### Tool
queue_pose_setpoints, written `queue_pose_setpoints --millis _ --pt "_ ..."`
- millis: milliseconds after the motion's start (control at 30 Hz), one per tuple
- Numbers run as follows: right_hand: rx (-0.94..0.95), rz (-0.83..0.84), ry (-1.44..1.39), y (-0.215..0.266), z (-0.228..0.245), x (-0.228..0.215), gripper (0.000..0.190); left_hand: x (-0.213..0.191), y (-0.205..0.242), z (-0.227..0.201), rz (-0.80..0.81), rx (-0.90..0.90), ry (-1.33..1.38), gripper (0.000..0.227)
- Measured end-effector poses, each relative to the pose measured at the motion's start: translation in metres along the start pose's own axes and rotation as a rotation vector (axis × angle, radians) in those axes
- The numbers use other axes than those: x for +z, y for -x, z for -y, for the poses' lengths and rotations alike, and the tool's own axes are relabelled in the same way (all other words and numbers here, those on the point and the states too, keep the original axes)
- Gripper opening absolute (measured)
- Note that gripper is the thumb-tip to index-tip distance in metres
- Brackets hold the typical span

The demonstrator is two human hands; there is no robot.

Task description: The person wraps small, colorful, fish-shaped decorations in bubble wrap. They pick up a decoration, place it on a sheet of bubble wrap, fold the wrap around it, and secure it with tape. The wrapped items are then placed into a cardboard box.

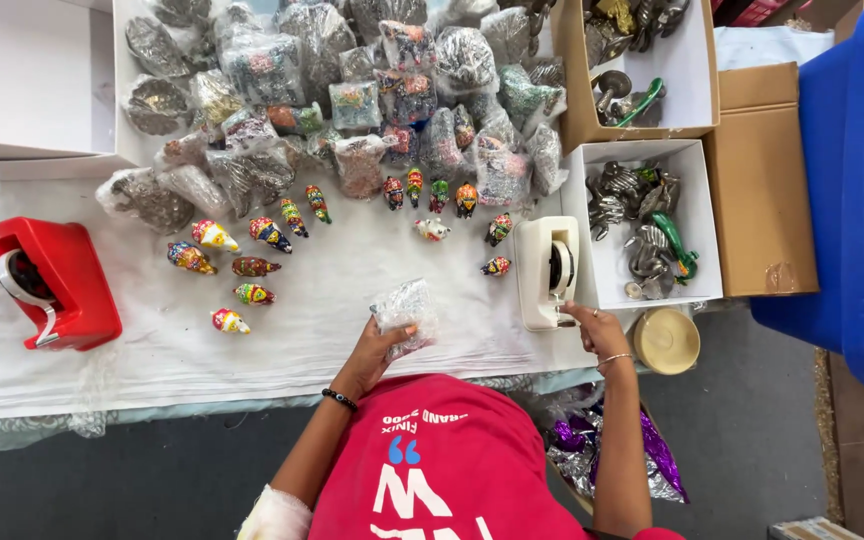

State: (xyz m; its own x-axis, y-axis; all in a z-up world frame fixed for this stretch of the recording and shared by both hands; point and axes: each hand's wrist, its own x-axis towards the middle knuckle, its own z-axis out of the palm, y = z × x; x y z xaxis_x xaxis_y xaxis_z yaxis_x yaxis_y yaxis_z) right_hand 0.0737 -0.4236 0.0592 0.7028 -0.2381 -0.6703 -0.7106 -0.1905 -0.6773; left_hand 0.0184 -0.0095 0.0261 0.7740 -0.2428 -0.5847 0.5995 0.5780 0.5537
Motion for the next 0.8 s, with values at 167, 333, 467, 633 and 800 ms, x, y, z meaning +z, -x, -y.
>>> queue_pose_setpoints --millis 167,333,467,633,800 --pt "-0.026 0.168 -0.059 -0.003 -0.011 -0.011 0.029 -0.007 -0.008 -0.002 0.005 0.031 0.008 0.062" --pt "-0.140 0.274 -0.614 0.001 -0.064 -0.024 0.021 -0.008 -0.004 -0.015 -0.054 0.041 0.010 0.062" --pt "-0.113 0.121 -0.502 0.012 -0.089 -0.018 0.026 -0.009 -0.004 -0.020 -0.034 0.075 0.012 0.062" --pt "-0.118 -0.016 -0.486 0.018 -0.110 -0.005 0.035 -0.004 -0.002 -0.025 -0.060 0.068 -0.003 0.067" --pt "-0.068 -0.083 -0.450 0.021 -0.105 0.015 0.033 0.003 -0.004 -0.033 -0.032 0.069 -0.019 0.069"
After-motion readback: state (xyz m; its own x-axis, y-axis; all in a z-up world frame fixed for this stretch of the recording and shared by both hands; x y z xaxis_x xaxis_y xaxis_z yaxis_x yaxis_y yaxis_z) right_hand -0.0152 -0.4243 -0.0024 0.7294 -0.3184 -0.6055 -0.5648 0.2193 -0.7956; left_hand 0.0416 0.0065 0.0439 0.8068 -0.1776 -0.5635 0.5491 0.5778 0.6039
